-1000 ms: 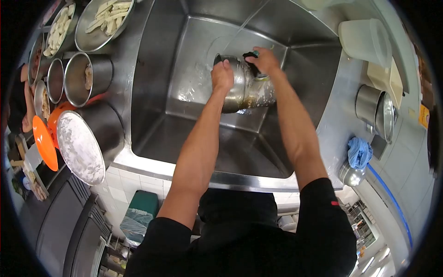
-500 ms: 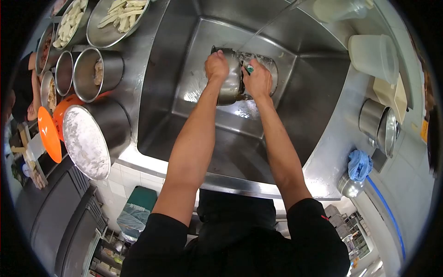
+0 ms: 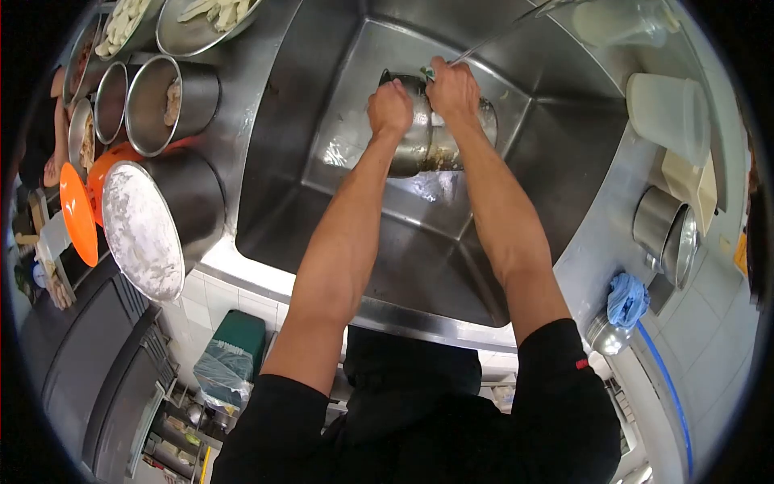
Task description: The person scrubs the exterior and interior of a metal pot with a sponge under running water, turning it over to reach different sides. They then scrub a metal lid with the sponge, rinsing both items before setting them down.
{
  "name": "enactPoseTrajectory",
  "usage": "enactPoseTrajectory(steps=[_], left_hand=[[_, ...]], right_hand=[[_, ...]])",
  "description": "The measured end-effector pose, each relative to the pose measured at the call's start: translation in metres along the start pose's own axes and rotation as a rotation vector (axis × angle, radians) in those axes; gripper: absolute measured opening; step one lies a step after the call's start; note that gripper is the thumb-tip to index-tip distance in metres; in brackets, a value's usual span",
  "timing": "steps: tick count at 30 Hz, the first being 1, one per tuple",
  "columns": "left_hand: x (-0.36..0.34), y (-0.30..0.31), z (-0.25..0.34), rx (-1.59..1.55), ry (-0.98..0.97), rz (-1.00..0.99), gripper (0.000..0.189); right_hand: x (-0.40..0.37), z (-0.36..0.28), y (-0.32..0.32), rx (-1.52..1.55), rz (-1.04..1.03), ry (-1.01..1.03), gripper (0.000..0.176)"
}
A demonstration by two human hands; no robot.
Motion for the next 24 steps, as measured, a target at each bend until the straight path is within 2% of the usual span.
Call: enactPoseTrajectory(steps=[1,3,6,8,9,11,12,14,16,18,22,24], left_hand=[[0.001,0.002,0.002,0.000,-0.006,0.003,0.044],[0.002,0.002,0.006,-0.019,0.021,-0.002,0.043],[0.011,-0.005,0.004,-0.074,0.073,-0.015,0.043],[0.007,-0.006,0.002,-0.049,0.020,-0.027,0.042],[0.004,-0.004,0.000,-0.004,-0.044,-0.049,0.042],[-0.009,-0.004,-0.007,0.005,-0.036,-0.061,0.042],[-0.011,-0.005,-0.004,-0.007,-0.042,-0.050,0.042],[-0.018,-0.007,-0.002,-0.009,-0.024,-0.054,0.042],[-0.017,-0.010,-0.003,-0.006,0.002,-0.062,0.042],[-0.010,-0.014,-0.001,0.031,-0.031,-0.064,0.042],[0.006,-0.016,0.012,0.057,-0.009,-0.114,0.042],[0.003,-0.012,0.013,0.047,0.036,-0.131,0.042]], right_hand=[[-0.002,0.000,-0.001,0.000,0.006,0.000,0.029],[-0.021,0.000,-0.001,0.028,0.188,0.053,0.028],[-0.071,-0.013,0.009,-0.036,0.181,0.043,0.026],[-0.063,-0.008,0.009,0.038,0.186,0.010,0.026],[-0.045,0.000,0.004,0.021,0.131,0.021,0.026],[-0.016,0.014,-0.005,0.016,0.010,0.053,0.027],[-0.006,0.019,-0.008,0.014,0.018,0.047,0.027],[0.002,0.024,-0.017,-0.048,-0.216,-0.006,0.027],[-0.012,0.019,-0.012,-0.057,-0.168,-0.003,0.026],[-0.045,0.014,0.002,-0.024,0.012,-0.021,0.024],[-0.121,-0.009,0.022,0.132,0.052,-0.048,0.020],[-0.113,-0.001,0.012,0.235,0.096,-0.079,0.019]])
Point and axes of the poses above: each hand's wrist, its own x-axis towards the middle knuckle, its own y-axis out of the back of the hand, z = x × y, the point moved 1 cm from there along x, towards the middle knuckle, and after that the axes turned 4 degrees about y, right-handed, at the moved point
